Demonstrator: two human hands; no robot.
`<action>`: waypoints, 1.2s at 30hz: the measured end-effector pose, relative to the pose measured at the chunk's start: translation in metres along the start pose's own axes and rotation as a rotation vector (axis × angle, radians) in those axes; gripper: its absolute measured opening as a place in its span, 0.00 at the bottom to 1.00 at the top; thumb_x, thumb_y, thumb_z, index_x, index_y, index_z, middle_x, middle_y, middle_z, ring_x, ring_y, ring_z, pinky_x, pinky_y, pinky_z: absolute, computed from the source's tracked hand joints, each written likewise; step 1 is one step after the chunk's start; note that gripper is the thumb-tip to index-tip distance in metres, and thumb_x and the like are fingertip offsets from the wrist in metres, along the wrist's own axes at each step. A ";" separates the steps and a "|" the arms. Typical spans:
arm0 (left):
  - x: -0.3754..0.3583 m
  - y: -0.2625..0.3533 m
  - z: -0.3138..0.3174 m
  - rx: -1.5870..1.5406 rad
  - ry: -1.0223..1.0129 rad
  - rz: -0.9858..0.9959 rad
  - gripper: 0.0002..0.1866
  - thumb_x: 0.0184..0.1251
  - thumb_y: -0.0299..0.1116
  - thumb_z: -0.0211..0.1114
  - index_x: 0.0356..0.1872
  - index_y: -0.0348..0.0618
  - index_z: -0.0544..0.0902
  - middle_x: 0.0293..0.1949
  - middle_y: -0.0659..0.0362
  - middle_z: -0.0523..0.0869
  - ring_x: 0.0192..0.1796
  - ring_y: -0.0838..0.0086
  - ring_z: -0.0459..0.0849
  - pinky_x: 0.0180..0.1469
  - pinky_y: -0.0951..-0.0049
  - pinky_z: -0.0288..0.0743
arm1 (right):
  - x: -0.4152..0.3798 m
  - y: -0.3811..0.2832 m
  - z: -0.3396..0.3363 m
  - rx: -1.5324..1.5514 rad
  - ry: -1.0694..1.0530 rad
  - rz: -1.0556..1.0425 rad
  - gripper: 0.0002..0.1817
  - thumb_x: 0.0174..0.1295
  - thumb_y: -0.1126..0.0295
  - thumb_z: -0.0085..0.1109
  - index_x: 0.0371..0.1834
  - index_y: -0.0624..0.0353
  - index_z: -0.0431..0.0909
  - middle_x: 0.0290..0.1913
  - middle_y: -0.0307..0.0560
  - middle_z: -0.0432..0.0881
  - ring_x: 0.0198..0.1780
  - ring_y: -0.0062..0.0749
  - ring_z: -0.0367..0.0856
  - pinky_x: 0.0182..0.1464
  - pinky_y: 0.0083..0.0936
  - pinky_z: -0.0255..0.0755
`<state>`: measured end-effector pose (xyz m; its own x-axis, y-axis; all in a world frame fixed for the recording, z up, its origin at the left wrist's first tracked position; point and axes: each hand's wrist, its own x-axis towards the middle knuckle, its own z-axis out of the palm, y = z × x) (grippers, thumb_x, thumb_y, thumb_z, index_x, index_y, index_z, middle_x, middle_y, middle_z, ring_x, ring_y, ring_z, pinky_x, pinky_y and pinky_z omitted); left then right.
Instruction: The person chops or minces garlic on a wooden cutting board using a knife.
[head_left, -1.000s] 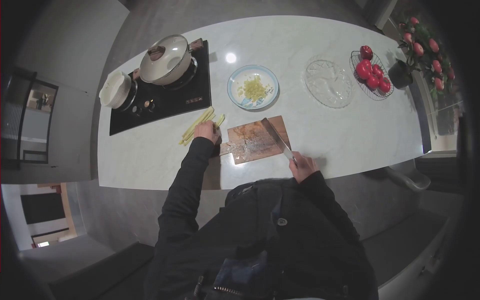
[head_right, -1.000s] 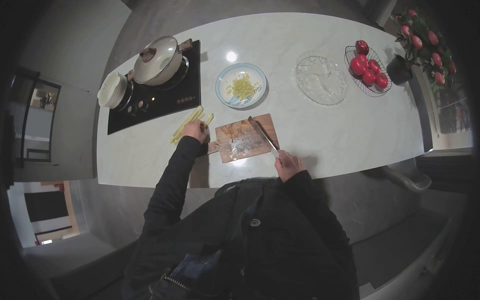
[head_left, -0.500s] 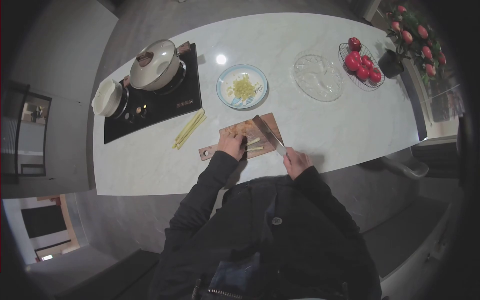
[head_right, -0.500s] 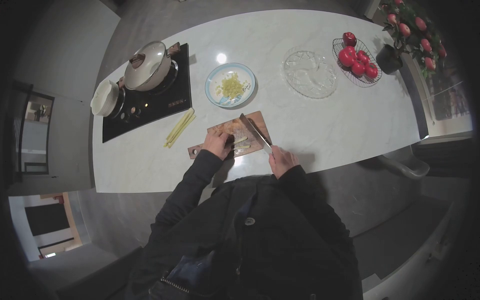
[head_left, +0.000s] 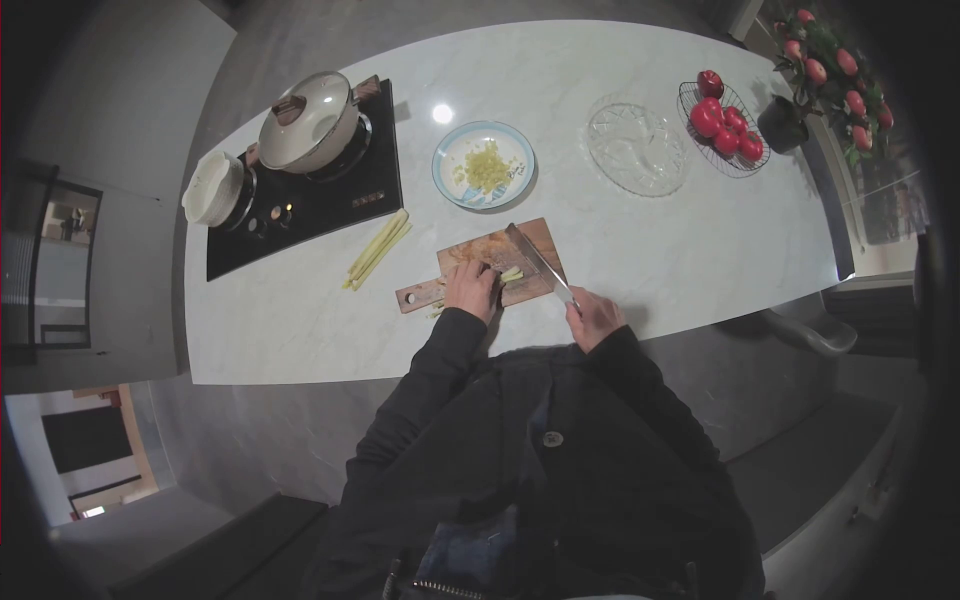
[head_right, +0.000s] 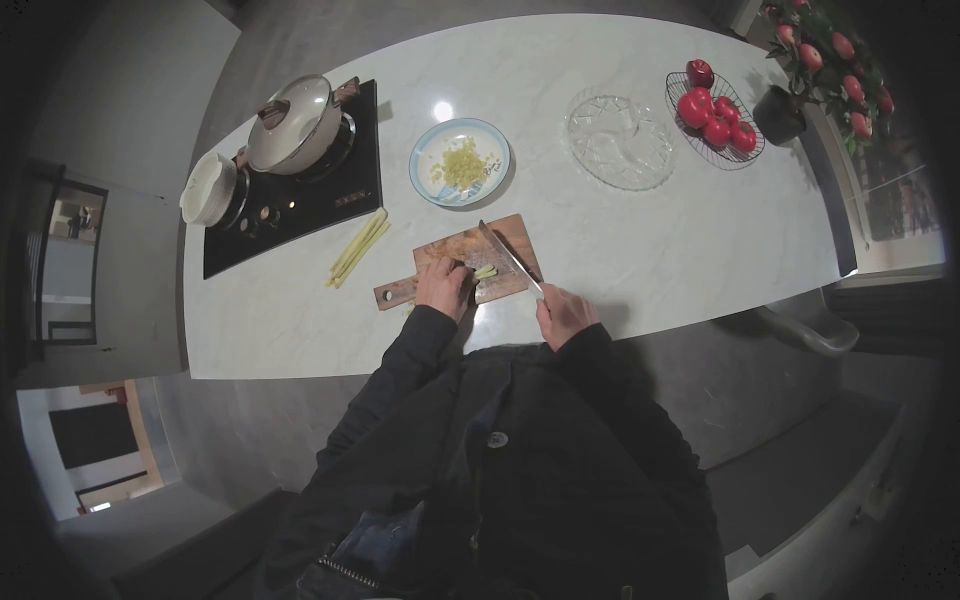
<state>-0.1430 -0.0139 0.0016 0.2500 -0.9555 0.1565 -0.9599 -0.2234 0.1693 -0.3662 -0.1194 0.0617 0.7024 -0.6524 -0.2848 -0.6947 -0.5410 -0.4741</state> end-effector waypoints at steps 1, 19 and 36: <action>0.002 0.001 -0.001 -0.005 0.029 -0.012 0.07 0.64 0.34 0.64 0.36 0.42 0.85 0.36 0.54 0.80 0.41 0.58 0.77 0.43 0.60 0.70 | 0.000 0.000 -0.001 -0.003 0.015 -0.012 0.14 0.65 0.74 0.60 0.53 0.62 0.75 0.35 0.57 0.84 0.34 0.55 0.83 0.39 0.41 0.80; -0.001 0.004 0.011 0.041 0.164 -0.031 0.08 0.62 0.27 0.62 0.40 0.43 0.87 0.32 0.54 0.76 0.37 0.59 0.74 0.35 0.61 0.67 | 0.004 -0.020 -0.017 -0.120 -0.195 -0.004 0.15 0.71 0.67 0.44 0.58 0.52 0.72 0.35 0.58 0.83 0.36 0.65 0.80 0.37 0.51 0.72; -0.003 0.006 0.017 -0.063 0.152 -0.055 0.05 0.60 0.24 0.63 0.35 0.38 0.85 0.33 0.52 0.78 0.35 0.58 0.76 0.30 0.61 0.69 | 0.001 -0.021 -0.021 -0.143 -0.170 -0.040 0.16 0.62 0.83 0.42 0.52 0.61 0.73 0.35 0.61 0.83 0.34 0.76 0.77 0.32 0.55 0.72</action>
<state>-0.1513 -0.0160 -0.0139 0.3227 -0.9010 0.2900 -0.9357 -0.2575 0.2411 -0.3539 -0.1199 0.0886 0.7372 -0.5368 -0.4102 -0.6724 -0.6422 -0.3680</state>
